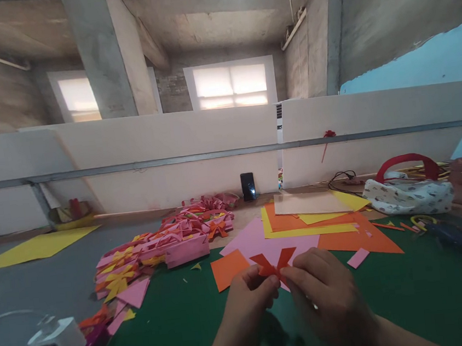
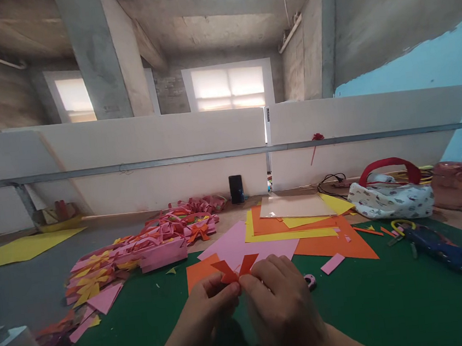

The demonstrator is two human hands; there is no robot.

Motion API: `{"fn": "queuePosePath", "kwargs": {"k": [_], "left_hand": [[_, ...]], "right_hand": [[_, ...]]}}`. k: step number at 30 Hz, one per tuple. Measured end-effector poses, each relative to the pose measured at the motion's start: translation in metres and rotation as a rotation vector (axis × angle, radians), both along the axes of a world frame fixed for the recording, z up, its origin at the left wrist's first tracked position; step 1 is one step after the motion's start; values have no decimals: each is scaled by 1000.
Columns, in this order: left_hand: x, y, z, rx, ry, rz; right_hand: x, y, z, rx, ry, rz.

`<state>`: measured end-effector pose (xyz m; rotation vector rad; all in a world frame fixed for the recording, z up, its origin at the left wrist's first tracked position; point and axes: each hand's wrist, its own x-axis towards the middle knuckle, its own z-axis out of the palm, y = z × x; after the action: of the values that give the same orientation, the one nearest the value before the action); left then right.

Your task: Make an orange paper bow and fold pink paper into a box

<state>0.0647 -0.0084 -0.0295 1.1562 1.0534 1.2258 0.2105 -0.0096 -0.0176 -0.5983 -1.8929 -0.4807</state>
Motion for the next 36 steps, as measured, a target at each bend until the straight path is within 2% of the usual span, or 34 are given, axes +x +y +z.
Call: {"fn": "queuePosePath", "kwargs": {"k": [3, 8, 12, 17, 23, 25, 31, 36], "left_hand": [[3, -3, 3, 21, 9, 3], [7, -8, 10, 71, 115, -58], [7, -9, 11, 94, 169, -71], [8, -10, 12, 66, 139, -96], [7, -8, 9, 5, 34, -75], [6, -7, 7, -11, 22, -79], [5, -5, 4, -86, 0, -84], [5, -2, 0, -122, -99, -71]], "right_hand": [[2, 0, 3, -44, 44, -47], [5, 2, 3, -190, -14, -77], [5, 4, 1, -305, -51, -37], [8, 5, 2, -489, -78, 39], [8, 3, 8, -826, 28, 106], [7, 2, 10, -896, 53, 123], [8, 5, 8, -900, 78, 158], [8, 4, 8, -868, 67, 183]]}}
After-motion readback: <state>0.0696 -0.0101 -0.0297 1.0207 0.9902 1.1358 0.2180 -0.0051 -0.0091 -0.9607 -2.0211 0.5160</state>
